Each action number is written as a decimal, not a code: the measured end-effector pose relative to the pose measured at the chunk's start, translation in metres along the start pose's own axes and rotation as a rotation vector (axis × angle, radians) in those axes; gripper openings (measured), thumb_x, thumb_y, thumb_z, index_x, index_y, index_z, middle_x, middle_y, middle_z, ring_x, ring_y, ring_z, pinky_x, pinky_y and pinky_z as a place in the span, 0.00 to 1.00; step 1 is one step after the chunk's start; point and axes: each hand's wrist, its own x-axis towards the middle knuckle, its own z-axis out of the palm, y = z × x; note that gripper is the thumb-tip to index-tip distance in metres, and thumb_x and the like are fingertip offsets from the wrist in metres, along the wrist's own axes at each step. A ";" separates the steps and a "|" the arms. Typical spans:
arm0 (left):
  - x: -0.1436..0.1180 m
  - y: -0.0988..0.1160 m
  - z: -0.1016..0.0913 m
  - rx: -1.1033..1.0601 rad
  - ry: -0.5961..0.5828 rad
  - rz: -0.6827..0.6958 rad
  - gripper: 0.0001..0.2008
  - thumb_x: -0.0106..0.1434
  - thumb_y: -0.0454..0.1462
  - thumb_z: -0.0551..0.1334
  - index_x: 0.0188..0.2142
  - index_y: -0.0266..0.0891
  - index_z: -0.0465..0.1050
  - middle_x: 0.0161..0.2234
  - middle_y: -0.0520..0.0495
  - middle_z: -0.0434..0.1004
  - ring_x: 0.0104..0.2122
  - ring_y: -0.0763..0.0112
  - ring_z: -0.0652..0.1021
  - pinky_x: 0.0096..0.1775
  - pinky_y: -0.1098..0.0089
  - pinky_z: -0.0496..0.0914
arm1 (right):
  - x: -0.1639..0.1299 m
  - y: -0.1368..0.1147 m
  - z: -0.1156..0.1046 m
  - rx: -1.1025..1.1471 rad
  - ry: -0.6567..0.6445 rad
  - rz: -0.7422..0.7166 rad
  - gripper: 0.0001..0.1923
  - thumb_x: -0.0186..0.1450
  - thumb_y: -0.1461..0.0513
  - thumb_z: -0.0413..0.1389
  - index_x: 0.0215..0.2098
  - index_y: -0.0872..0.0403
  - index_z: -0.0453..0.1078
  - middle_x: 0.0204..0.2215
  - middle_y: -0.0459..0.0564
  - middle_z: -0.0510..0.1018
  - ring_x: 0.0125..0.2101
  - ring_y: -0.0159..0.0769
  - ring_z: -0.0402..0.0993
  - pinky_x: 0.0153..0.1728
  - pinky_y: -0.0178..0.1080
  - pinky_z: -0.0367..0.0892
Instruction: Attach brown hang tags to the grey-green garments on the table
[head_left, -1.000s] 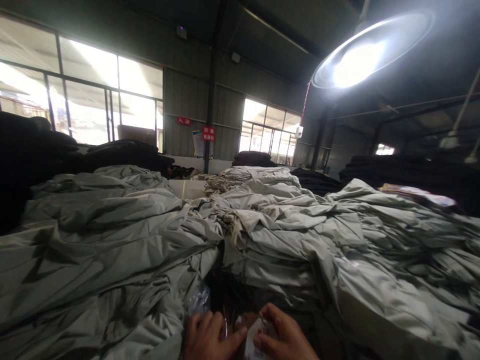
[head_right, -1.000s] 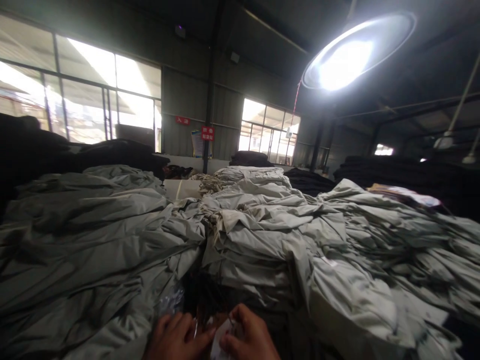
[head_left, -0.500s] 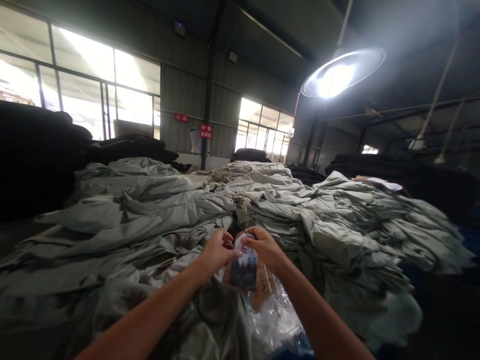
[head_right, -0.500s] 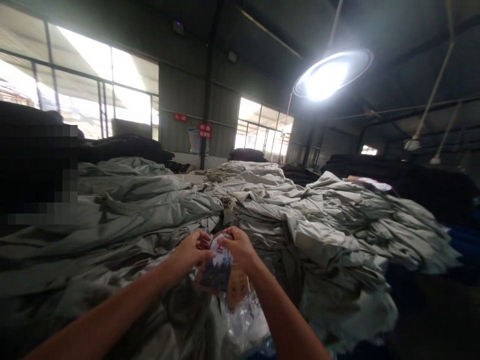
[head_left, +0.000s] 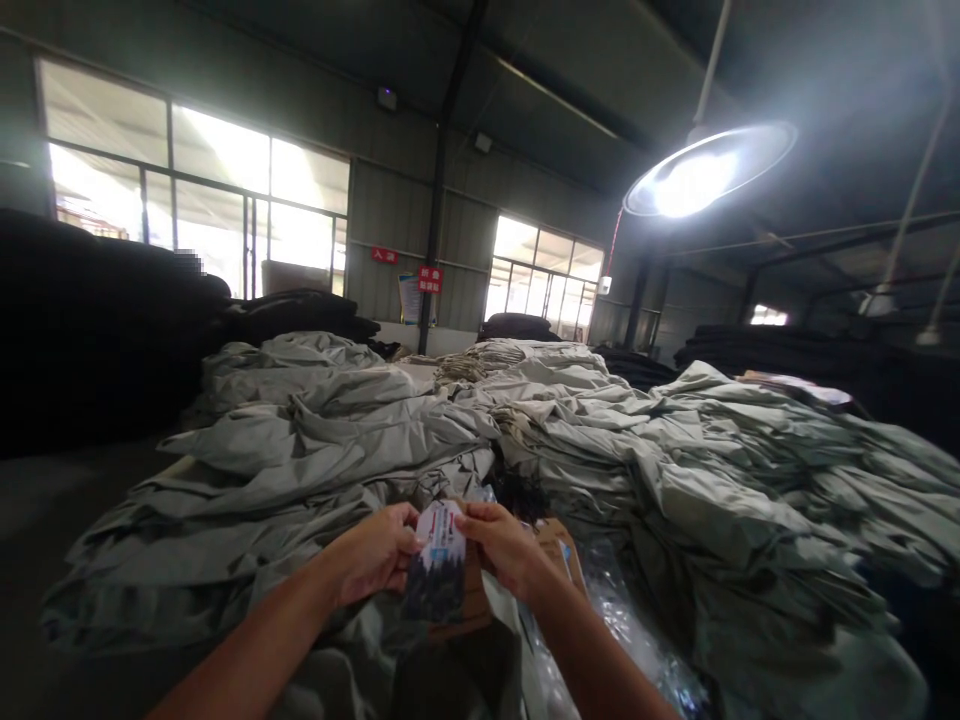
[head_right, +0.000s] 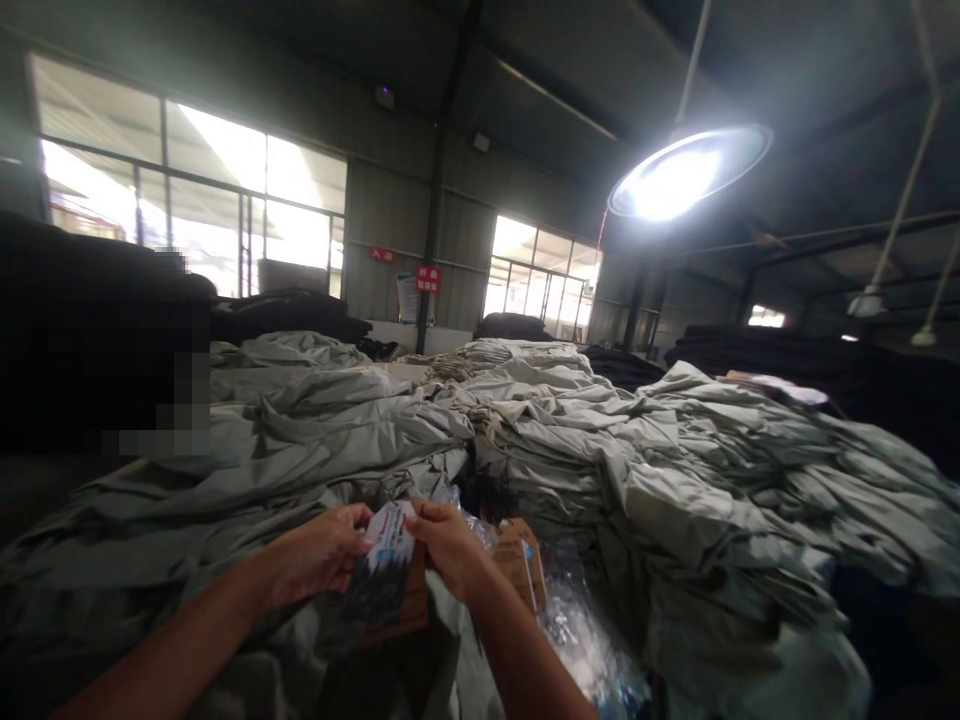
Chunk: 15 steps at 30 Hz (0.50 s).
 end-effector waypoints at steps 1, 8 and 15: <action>0.001 -0.003 -0.004 -0.006 0.024 0.014 0.20 0.40 0.37 0.67 0.29 0.41 0.57 0.22 0.57 0.70 0.22 0.75 0.72 0.26 0.75 0.65 | 0.001 -0.001 0.001 0.032 0.005 0.017 0.20 0.42 0.52 0.65 0.26 0.58 0.73 0.18 0.42 0.71 0.21 0.28 0.66 0.28 0.33 0.60; 0.014 -0.020 -0.017 -0.097 0.074 0.093 0.22 0.41 0.47 0.68 0.29 0.40 0.59 0.19 0.58 0.68 0.18 0.78 0.68 0.22 0.76 0.58 | 0.010 0.002 0.002 0.005 0.027 0.043 0.10 0.44 0.60 0.60 0.24 0.57 0.73 0.19 0.43 0.73 0.24 0.31 0.68 0.30 0.35 0.61; 0.019 -0.016 -0.007 0.019 0.199 0.260 0.23 0.37 0.43 0.71 0.28 0.38 0.62 0.18 0.58 0.70 0.18 0.79 0.68 0.23 0.76 0.59 | 0.009 0.005 0.011 -0.093 -0.035 -0.030 0.06 0.47 0.62 0.57 0.24 0.55 0.74 0.20 0.43 0.73 0.26 0.32 0.68 0.32 0.35 0.60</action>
